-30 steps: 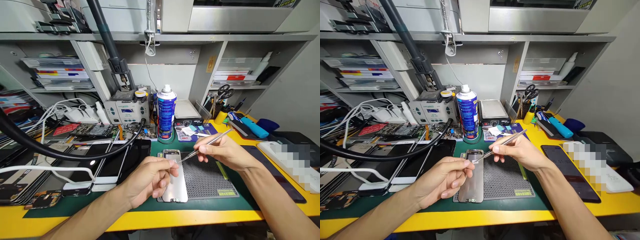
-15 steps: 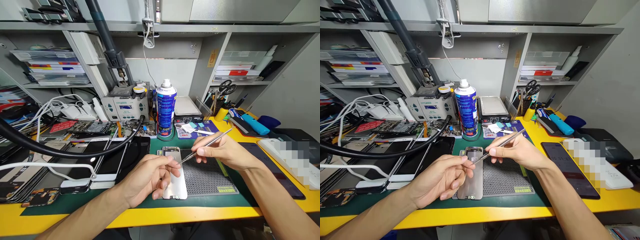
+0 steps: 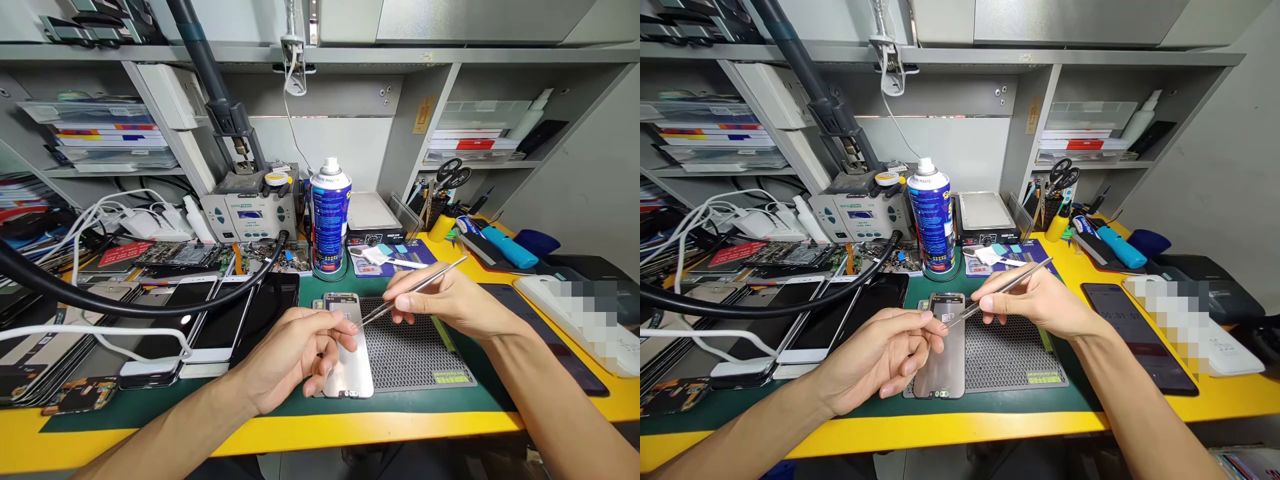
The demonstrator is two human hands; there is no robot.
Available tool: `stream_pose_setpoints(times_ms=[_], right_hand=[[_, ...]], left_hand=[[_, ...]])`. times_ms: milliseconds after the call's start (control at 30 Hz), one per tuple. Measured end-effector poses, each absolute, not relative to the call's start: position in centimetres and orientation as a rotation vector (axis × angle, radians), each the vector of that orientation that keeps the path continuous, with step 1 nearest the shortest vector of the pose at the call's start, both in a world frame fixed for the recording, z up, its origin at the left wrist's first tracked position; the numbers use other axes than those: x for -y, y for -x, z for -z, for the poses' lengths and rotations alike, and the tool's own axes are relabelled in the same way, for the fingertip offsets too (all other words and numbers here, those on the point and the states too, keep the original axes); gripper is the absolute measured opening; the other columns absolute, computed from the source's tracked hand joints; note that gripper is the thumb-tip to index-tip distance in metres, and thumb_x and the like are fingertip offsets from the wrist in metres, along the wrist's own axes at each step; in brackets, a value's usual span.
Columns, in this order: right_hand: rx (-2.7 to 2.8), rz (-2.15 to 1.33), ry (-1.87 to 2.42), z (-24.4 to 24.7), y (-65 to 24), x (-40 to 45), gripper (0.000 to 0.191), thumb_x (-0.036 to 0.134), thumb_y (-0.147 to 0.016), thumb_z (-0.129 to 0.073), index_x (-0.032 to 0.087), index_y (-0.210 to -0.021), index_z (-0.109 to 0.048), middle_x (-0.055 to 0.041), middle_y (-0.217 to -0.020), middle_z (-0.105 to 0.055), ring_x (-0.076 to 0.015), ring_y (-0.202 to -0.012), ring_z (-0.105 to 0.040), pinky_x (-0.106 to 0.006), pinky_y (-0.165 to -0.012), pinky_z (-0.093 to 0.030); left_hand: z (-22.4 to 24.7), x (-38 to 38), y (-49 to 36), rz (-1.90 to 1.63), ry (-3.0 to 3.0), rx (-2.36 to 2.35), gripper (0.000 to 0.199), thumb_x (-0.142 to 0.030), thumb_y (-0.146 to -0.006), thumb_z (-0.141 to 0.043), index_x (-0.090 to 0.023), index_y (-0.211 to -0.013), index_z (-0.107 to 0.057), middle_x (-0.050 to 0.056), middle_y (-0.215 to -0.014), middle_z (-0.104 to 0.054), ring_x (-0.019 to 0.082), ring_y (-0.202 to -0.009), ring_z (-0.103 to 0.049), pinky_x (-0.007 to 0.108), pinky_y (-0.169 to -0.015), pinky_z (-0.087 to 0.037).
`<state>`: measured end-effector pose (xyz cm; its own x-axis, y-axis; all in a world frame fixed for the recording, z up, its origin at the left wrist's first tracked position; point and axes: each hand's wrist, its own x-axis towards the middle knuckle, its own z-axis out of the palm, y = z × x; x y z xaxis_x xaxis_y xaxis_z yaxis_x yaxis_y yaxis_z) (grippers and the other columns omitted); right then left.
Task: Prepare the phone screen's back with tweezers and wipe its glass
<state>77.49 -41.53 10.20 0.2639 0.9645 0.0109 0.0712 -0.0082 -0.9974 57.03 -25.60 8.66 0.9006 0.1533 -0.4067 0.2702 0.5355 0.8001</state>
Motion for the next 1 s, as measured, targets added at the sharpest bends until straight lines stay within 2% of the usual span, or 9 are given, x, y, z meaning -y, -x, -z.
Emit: stream_pose_setpoints(times_ms=[167,600,800,933,1000], right_hand=[[1.067,-0.971,1.375,-10.1,-77.7,41.6,0.012,0.024,-0.080,-0.079,0.020,-0.092,-0.081,-0.0077,-0.081,-0.072,-0.0169,-0.068,-0.067,-0.025,-0.058,-0.053],[0.974,-0.895,1.347,-10.0,-78.5,41.8,0.016,0.028,-0.077,-0.081,0.019,-0.090,-0.081,-0.0074,-0.071,-0.072,-0.0159,-0.063,-0.065,-0.024,-0.055,-0.049],[0.899,-0.876,1.423,-10.1,-78.5,41.9,0.020,0.032,-0.072,-0.085,0.019,-0.086,-0.081,-0.0072,-0.072,-0.072,-0.0180,-0.066,-0.065,-0.026,-0.055,-0.049],[0.904,-0.878,1.446,-9.8,-78.2,41.8,0.019,0.033,-0.070,-0.086,0.022,-0.084,-0.081,-0.0080,-0.072,-0.073,-0.0174,-0.065,-0.065,-0.026,-0.054,-0.049],[0.875,-0.779,1.562,-9.2,-78.7,41.9,0.030,0.038,-0.060,-0.091,0.021,-0.083,-0.081,-0.0121,-0.072,-0.073,-0.0217,-0.062,-0.066,-0.031,-0.053,-0.050]], left_hand=[[-8.6,25.6,-57.0,0.061,-1.018,-0.469,0.027,-0.031,-0.090,-0.059,-0.007,-0.091,-0.071,0.009,-0.082,-0.064,0.007,-0.049,-0.044,0.014,-0.030,-0.035],[-9.1,25.3,-56.6,0.044,-1.015,-0.393,0.019,-0.019,-0.086,-0.061,-0.006,-0.090,-0.074,0.011,-0.085,-0.066,0.006,-0.047,-0.047,0.014,-0.029,-0.036],[-7.7,27.2,-48.4,0.162,-0.834,-0.390,0.016,-0.016,-0.084,-0.063,-0.009,-0.092,-0.075,0.012,-0.086,-0.069,0.005,-0.041,-0.049,0.013,-0.029,-0.040],[-5.3,28.4,-40.6,-0.142,-0.701,-0.665,0.012,-0.022,-0.079,-0.075,-0.014,-0.088,-0.076,0.006,-0.078,-0.068,0.001,-0.036,-0.040,0.010,-0.025,-0.032],[-4.2,28.5,-37.3,-0.313,-0.715,-0.831,0.017,-0.022,-0.076,-0.078,-0.011,-0.089,-0.075,0.003,-0.069,-0.065,0.001,-0.033,-0.035,0.011,-0.024,-0.030]])
